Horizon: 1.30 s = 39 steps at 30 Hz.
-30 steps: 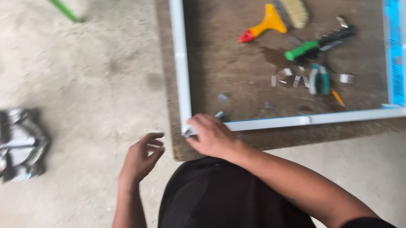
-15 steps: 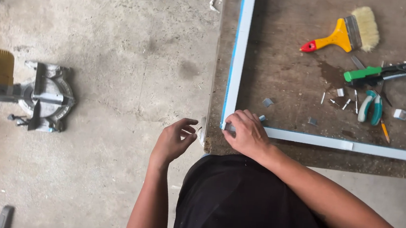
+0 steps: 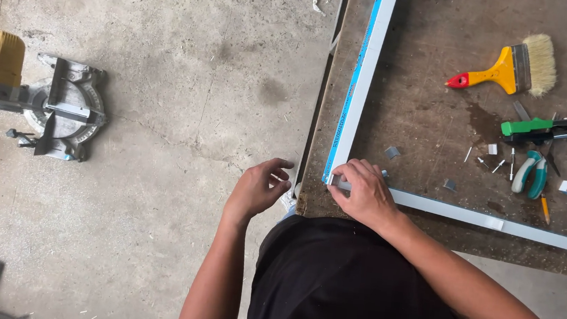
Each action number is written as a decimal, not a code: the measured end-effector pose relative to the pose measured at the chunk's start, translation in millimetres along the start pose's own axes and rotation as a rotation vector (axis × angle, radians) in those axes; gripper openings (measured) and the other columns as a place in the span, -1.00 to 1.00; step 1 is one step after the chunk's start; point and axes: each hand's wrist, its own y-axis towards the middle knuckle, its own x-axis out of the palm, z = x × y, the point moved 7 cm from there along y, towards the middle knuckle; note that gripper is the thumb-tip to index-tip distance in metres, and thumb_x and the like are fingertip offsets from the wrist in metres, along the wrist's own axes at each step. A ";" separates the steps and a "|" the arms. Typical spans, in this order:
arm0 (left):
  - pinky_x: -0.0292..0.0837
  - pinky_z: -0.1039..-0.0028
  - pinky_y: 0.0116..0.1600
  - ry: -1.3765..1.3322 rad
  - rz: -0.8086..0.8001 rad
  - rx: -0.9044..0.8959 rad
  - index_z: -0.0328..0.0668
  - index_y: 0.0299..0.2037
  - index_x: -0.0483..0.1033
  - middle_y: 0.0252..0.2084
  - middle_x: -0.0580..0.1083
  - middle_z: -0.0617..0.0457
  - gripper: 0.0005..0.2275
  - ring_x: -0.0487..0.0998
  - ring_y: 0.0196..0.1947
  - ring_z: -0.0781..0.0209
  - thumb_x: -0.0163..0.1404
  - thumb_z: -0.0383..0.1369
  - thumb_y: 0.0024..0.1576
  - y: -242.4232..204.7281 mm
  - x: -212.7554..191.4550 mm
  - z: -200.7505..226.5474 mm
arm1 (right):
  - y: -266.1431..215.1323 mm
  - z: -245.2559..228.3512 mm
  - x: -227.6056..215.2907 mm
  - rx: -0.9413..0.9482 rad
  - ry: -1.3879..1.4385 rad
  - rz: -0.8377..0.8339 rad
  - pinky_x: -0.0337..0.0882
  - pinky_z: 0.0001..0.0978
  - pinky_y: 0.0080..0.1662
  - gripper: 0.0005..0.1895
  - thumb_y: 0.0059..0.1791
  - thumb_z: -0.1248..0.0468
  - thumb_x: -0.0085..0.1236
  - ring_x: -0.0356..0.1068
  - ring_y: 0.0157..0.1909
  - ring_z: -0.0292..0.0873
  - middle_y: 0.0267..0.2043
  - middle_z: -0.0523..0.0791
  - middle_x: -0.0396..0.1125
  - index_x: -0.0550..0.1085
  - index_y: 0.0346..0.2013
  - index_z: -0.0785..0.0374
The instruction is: The person assembles a rectangular aluminum frame on a workbench. They mark the frame with a pencil, drill holes into the corners, and use a staple gun to secure the joints. Finally, they attach small metal corner brackets to the frame.
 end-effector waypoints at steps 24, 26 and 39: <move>0.58 0.36 -0.12 0.011 -0.122 0.164 -0.26 -0.22 0.54 0.09 0.65 -0.01 -0.81 0.77 -0.13 0.11 -0.06 -0.29 0.20 6.8 14.0 101.4 | -273.2 389.0 -185.7 1.049 -0.044 0.701 0.41 -0.09 0.01 -0.64 -0.10 0.22 0.34 0.48 -0.07 0.06 -0.16 -0.05 0.49 0.53 -0.04 0.21; 0.57 0.32 0.02 0.002 -0.156 0.188 -0.24 -0.18 0.49 0.17 0.59 -0.06 -0.87 0.74 -0.03 0.10 -0.06 -0.37 0.20 8.4 24.7 113.2 | -293.7 428.5 -187.5 1.072 -0.032 0.699 0.41 -0.14 0.01 -0.63 -0.12 0.22 0.36 0.48 -0.08 0.01 -0.17 -0.08 0.49 0.53 -0.04 0.18; 0.57 0.42 0.10 0.210 0.001 0.001 -0.11 0.18 0.53 -0.07 0.69 0.06 -0.59 0.69 -0.06 0.29 0.13 -0.37 0.08 25.4 92.8 170.5 | -275.4 510.1 -174.3 0.800 0.012 0.308 0.32 -0.11 0.20 -0.37 -0.12 0.17 0.37 0.35 0.16 0.18 0.21 0.07 0.20 0.45 0.25 -0.12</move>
